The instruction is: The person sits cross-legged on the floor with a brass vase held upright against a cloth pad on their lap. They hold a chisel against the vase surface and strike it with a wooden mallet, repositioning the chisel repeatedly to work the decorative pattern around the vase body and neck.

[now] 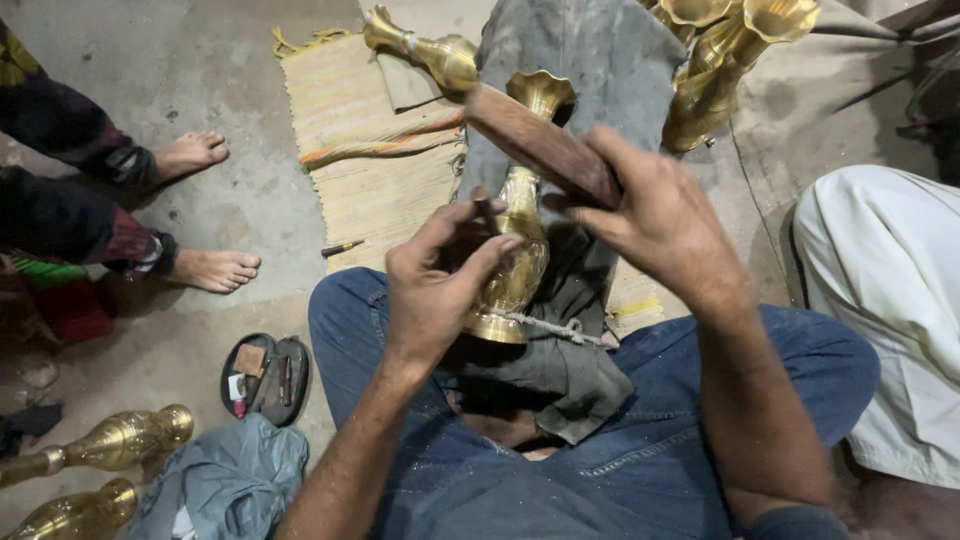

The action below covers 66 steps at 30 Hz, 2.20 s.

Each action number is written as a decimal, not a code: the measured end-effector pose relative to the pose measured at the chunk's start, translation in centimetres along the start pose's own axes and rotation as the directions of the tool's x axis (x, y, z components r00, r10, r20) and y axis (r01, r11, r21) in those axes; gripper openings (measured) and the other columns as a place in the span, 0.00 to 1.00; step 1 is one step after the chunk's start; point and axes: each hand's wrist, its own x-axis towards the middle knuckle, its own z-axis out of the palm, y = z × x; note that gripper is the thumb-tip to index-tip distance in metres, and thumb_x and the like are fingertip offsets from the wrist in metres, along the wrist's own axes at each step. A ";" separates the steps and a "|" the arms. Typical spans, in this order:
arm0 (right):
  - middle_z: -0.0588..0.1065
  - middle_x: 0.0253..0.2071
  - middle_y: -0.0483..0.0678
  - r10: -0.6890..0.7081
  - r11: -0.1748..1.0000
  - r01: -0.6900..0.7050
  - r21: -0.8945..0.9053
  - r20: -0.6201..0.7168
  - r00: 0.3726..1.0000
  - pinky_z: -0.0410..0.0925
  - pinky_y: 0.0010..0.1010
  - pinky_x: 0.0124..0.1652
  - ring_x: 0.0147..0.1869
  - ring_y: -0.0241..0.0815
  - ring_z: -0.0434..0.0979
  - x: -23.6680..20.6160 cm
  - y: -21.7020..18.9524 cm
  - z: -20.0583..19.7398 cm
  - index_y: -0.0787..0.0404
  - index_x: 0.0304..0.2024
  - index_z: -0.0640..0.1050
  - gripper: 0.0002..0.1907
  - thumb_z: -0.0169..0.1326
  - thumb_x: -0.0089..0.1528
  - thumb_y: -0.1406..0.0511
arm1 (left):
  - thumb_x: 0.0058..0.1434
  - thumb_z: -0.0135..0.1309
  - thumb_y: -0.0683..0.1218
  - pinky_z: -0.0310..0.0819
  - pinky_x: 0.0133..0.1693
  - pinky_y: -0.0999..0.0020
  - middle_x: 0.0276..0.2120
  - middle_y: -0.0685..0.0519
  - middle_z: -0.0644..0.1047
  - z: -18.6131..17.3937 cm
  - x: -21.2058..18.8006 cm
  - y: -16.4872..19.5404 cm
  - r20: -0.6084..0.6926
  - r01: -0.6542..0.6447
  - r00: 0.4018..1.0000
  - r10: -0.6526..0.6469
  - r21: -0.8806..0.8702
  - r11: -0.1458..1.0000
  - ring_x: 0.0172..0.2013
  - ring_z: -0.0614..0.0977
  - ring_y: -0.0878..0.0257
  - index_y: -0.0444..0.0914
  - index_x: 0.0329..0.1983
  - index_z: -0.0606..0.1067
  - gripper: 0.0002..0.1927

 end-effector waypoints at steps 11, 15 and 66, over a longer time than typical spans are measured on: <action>0.76 0.41 0.49 -0.477 0.773 0.360 -0.522 -0.105 0.872 0.67 0.44 0.47 0.45 0.51 0.78 0.6 -1.6 -2.8 0.60 0.54 0.75 0.26 0.65 0.54 0.69 | 0.61 0.67 0.44 0.82 0.40 0.70 0.40 0.50 0.85 -0.3 0.9 0.0 0.143 -0.097 0.987 0.069 0.201 0.975 0.37 0.87 0.62 0.36 0.49 0.82 0.14; 0.77 0.43 0.47 -0.361 0.843 0.276 -0.462 -0.105 0.927 0.66 0.44 0.48 0.48 0.50 0.78 0.2 -0.6 -2.3 0.59 0.54 0.77 0.22 0.67 0.58 0.68 | 0.61 0.68 0.44 0.80 0.41 0.69 0.40 0.48 0.84 -0.5 0.5 0.4 0.166 -0.210 0.972 0.169 0.279 0.937 0.38 0.86 0.61 0.36 0.51 0.81 0.16; 0.76 0.33 0.47 -0.307 0.918 0.245 -0.313 -0.165 0.937 0.69 0.39 0.38 0.37 0.44 0.77 -0.4 -1.9 -2.7 0.61 0.45 0.73 0.15 0.63 0.58 0.70 | 0.65 0.64 0.44 0.80 0.42 0.69 0.41 0.51 0.82 -0.2 0.5 0.8 0.186 -0.206 0.968 0.171 0.186 0.961 0.40 0.86 0.64 0.36 0.56 0.78 0.18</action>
